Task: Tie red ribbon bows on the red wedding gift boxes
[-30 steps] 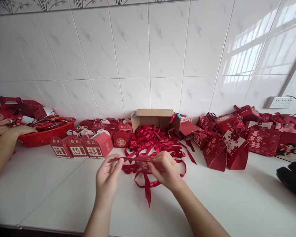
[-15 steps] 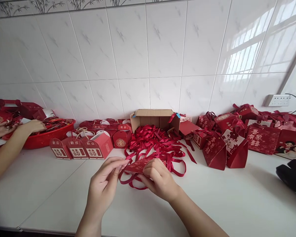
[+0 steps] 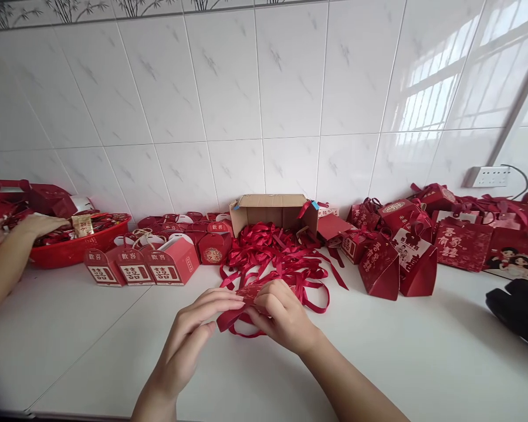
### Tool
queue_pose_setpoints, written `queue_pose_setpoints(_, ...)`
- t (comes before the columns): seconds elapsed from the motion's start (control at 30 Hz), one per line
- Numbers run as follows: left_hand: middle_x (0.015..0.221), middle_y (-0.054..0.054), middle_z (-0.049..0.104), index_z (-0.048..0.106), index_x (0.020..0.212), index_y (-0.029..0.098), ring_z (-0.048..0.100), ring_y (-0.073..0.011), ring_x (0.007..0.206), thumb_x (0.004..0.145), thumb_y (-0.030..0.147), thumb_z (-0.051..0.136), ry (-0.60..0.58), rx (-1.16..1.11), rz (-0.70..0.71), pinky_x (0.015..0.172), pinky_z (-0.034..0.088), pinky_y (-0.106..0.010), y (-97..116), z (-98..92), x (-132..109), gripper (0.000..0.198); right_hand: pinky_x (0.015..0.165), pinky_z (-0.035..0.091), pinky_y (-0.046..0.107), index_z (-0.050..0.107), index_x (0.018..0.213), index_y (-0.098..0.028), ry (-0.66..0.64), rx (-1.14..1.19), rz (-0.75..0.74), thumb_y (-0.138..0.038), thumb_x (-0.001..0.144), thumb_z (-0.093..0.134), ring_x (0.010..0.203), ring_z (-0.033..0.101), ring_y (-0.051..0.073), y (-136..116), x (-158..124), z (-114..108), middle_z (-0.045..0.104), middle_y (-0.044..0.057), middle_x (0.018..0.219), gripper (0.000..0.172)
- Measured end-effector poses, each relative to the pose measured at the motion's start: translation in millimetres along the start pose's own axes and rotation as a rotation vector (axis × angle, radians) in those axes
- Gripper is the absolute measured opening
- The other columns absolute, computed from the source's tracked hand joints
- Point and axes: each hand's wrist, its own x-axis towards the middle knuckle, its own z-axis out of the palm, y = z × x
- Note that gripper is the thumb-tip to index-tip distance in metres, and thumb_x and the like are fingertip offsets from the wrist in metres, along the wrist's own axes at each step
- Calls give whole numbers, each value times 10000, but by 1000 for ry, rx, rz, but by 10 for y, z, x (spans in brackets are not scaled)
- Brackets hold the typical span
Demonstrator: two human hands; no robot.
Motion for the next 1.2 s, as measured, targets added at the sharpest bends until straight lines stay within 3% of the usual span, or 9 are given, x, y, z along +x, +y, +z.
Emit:
queue_pose_setpoints(0.17, 943, -57, 702, 702, 917, 213, 638, -206, 946, 848, 222, 572, 169, 63, -103, 843, 518, -318, 68, 90, 35, 147, 586, 485, 303, 516, 935, -206, -12, -17, -2, -100, 823, 605, 675, 557, 154, 13, -15, 6, 592, 26, 741, 178)
queue_pose_setpoints(0.33, 941, -36, 703, 687, 929, 225, 654, -179, 890, 847, 232, 584, 279, 95, -156, 801, 524, -283, 50, 169, 66, 132, 605, 486, 313, 515, 941, -199, -10, -45, -14, -95, 816, 622, 696, 571, 161, 11, -7, -10, 605, 35, 754, 195)
queue_pose_setpoints(0.67, 876, -52, 693, 656, 821, 197, 637, -189, 877, 875, 231, 537, 270, 201, -95, 864, 508, -338, 23, 185, 79, 135, 603, 488, 308, 518, 923, -217, -2, -67, 1, -135, 841, 604, 689, 583, 154, 17, -5, -1, 612, 24, 744, 144)
queue_pose_setpoints(1.03, 933, -57, 709, 688, 886, 222, 625, -217, 973, 835, 211, 596, 235, 278, -34, 912, 507, -403, -28, 208, 82, 106, 611, 486, 310, 518, 916, -212, 7, -61, 4, -118, 821, 628, 700, 585, 161, 19, -19, 8, 608, 27, 738, 173)
queue_pose_setpoints(1.2, 935, -54, 708, 677, 872, 216, 637, -204, 952, 848, 199, 572, 226, 270, -28, 865, 529, -364, -34, 234, 83, 109, 611, 480, 308, 513, 903, -219, -5, -68, 10, -121, 835, 608, 692, 586, 158, 19, -23, 21, 607, 25, 739, 152)
